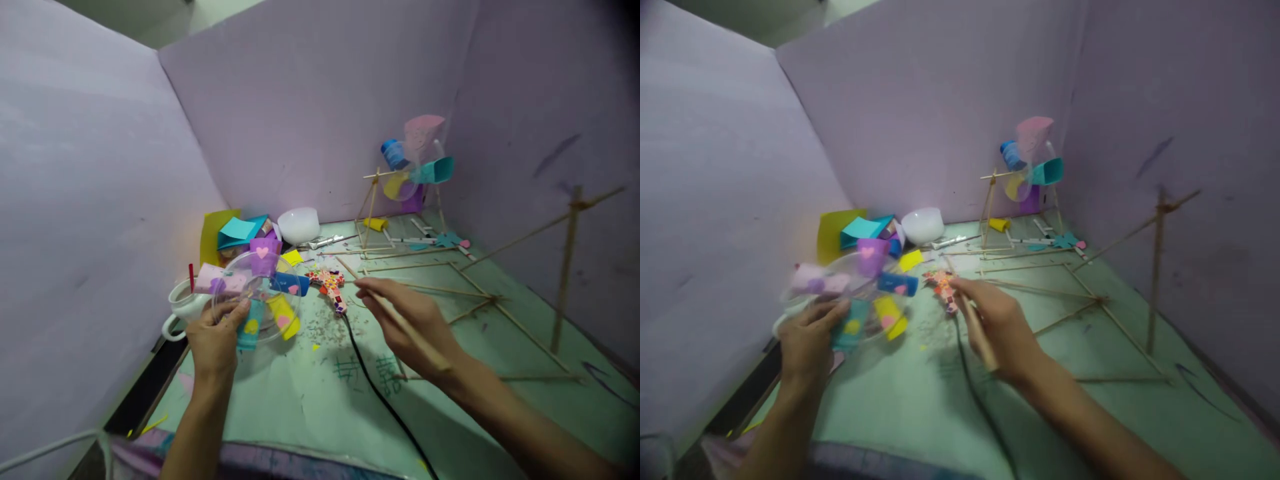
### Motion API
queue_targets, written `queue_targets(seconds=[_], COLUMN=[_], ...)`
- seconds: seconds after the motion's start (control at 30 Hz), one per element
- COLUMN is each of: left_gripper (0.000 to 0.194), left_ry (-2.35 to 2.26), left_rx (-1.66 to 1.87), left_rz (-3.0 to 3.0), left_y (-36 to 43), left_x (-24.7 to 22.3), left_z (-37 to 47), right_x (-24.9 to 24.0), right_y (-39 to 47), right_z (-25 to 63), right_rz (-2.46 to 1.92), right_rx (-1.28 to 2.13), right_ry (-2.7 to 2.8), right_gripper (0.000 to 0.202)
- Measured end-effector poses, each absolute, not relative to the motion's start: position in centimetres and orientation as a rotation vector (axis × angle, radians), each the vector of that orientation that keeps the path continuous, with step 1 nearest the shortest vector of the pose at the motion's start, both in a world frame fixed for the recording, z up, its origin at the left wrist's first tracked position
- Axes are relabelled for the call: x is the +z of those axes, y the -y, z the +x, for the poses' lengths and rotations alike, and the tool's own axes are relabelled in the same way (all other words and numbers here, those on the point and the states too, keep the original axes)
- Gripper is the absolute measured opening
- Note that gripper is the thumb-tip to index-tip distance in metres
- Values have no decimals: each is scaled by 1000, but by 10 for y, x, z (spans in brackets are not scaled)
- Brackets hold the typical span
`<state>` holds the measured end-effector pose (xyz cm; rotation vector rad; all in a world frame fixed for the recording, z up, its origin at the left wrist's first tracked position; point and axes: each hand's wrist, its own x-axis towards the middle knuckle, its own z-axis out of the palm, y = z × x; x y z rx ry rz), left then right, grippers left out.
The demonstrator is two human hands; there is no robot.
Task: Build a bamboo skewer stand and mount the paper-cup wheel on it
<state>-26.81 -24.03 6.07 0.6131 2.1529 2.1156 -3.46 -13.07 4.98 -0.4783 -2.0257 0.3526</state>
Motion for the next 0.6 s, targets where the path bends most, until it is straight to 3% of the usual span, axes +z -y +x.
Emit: queue_targets(seconds=[0.2,0.43,0.6], left_gripper=[20,20,20], left_ry=[-2534,-2387,-2057], left_rx=[2087,2264,2336], left_rz=[896,798,556], left_y=[250,252,248], left_x=[54,58,66], left_z=[-273,-284,-281], right_x=[34,40,36], right_y=[124,146,134], right_z=[-78,-125,-121], right_rz=[-417,-457,-649], right_rx=[131,142,220], right_ry=[2774,3128,3013], right_gripper=[44,37,26])
